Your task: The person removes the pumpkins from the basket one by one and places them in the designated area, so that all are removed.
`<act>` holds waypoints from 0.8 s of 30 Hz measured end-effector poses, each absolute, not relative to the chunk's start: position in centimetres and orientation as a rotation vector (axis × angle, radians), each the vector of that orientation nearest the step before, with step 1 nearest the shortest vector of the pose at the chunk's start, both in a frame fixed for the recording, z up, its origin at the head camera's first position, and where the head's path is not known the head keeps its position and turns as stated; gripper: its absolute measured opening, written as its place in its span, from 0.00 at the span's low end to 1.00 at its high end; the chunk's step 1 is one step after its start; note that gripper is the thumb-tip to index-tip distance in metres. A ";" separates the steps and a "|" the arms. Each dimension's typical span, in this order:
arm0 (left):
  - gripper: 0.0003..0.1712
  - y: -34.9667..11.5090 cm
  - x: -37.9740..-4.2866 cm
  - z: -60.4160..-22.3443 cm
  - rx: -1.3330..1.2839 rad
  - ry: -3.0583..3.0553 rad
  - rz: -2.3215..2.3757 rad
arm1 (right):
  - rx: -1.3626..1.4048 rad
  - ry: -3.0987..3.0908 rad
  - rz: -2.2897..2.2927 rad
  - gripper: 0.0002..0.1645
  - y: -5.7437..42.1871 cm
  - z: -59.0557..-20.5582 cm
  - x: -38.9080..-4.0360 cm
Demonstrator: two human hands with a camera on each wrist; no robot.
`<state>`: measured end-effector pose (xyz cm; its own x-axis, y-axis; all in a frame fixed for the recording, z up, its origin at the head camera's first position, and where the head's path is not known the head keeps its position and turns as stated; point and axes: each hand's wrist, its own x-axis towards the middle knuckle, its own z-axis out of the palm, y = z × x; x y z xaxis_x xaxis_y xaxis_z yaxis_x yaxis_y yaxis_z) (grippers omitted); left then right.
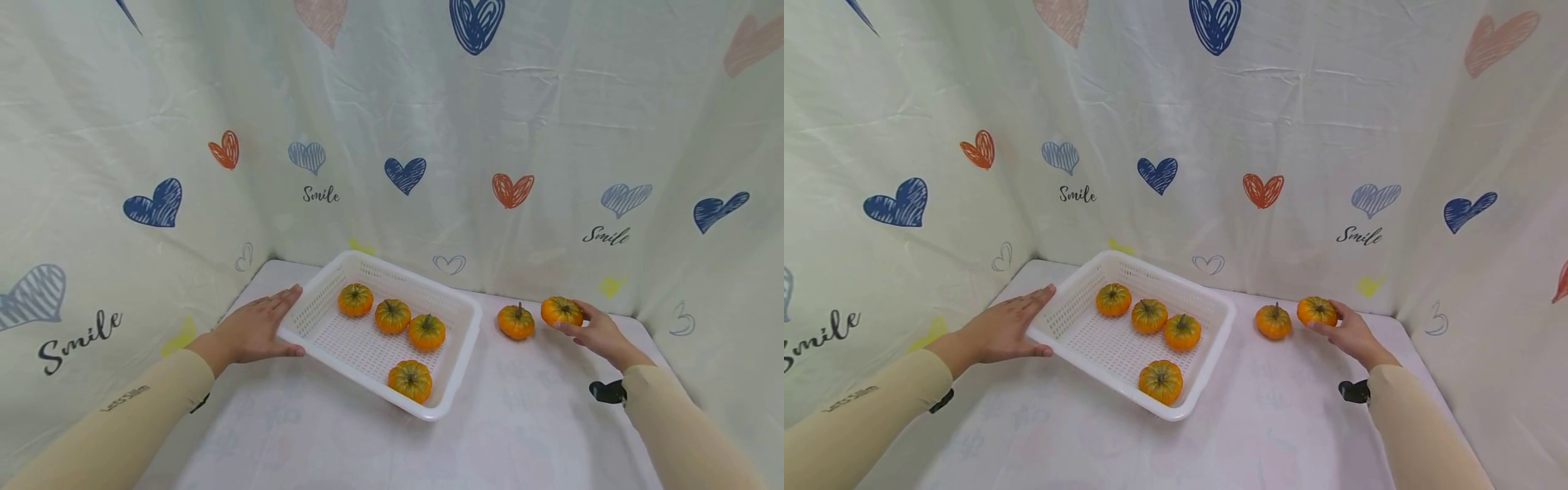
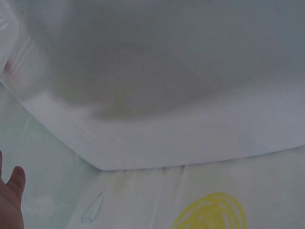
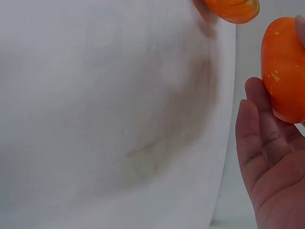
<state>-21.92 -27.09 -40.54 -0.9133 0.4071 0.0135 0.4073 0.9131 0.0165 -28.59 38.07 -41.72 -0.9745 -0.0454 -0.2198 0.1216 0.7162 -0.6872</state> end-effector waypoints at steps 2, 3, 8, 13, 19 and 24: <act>0.71 -27.1 -21.9 -40.4 -0.662 -3.058 -0.031 | 0.077 2.692 -1.109 0.63 38.3 -42.2 -28.9; 0.71 -27.1 -21.9 -40.4 -0.665 -3.056 -0.033 | 0.086 2.689 -1.110 0.64 38.4 -42.4 -29.0; 0.72 -27.0 -21.9 -40.3 -0.653 -3.064 -0.029 | 0.120 2.675 -1.132 0.63 38.8 -43.2 -29.2; 0.71 -27.0 -21.8 -40.3 -0.649 -3.061 -0.029 | 0.132 2.675 -1.111 0.62 39.0 -44.2 -29.5; 0.72 -27.0 -21.8 -40.4 -0.641 -3.066 -0.031 | 0.142 2.662 -1.093 0.66 39.0 -45.6 -30.0; 0.72 -27.0 -22.0 -40.5 -0.637 -3.071 -0.031 | 0.201 2.639 -1.112 0.68 38.6 -46.2 -30.1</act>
<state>-21.95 -26.97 -40.49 -0.9175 0.3977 0.0086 0.3978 0.9173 0.0187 -30.13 38.64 -46.16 -0.9538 0.0229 -0.2996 0.2304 0.6958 -0.6803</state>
